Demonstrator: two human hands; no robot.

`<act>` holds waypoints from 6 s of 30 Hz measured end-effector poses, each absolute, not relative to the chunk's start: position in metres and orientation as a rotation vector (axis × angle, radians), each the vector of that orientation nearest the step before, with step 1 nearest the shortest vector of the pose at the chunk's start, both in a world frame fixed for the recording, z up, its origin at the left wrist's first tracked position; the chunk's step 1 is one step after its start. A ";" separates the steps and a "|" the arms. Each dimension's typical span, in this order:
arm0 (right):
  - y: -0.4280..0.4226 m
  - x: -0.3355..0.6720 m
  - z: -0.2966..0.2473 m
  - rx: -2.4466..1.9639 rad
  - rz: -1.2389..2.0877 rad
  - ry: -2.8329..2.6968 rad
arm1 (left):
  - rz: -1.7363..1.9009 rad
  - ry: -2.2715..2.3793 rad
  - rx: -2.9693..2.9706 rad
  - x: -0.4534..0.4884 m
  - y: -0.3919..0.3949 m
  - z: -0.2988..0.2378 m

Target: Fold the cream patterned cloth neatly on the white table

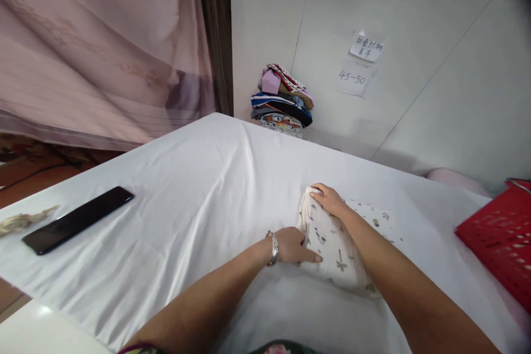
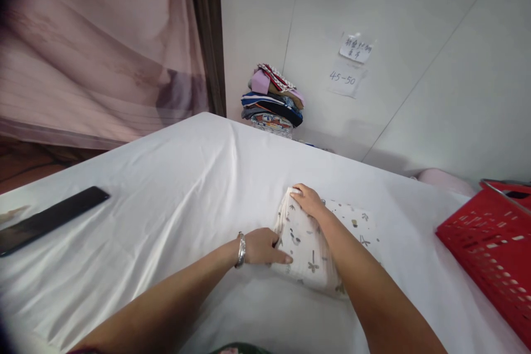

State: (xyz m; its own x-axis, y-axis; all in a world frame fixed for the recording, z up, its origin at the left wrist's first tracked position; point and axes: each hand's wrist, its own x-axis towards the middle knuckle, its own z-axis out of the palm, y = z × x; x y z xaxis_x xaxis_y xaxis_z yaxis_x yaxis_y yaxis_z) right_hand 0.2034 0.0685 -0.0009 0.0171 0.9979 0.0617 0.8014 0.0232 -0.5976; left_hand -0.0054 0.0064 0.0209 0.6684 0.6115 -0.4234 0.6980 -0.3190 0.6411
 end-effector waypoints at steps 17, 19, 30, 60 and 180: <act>0.067 0.200 -0.013 -1.886 0.371 -1.863 | -0.340 0.867 1.962 -0.013 0.011 0.026; 0.066 0.200 -0.013 -1.894 0.354 -1.878 | -0.335 0.862 1.956 -0.013 0.010 0.026; 0.059 0.182 -0.003 -1.909 0.126 -1.942 | -0.237 1.074 1.838 -0.003 0.009 0.017; -0.062 0.333 0.000 -2.273 0.179 -1.235 | 0.137 1.385 2.262 -0.003 0.015 0.046; 0.021 0.325 0.005 -1.964 0.435 -1.789 | -0.002 1.258 2.701 0.093 0.064 -0.004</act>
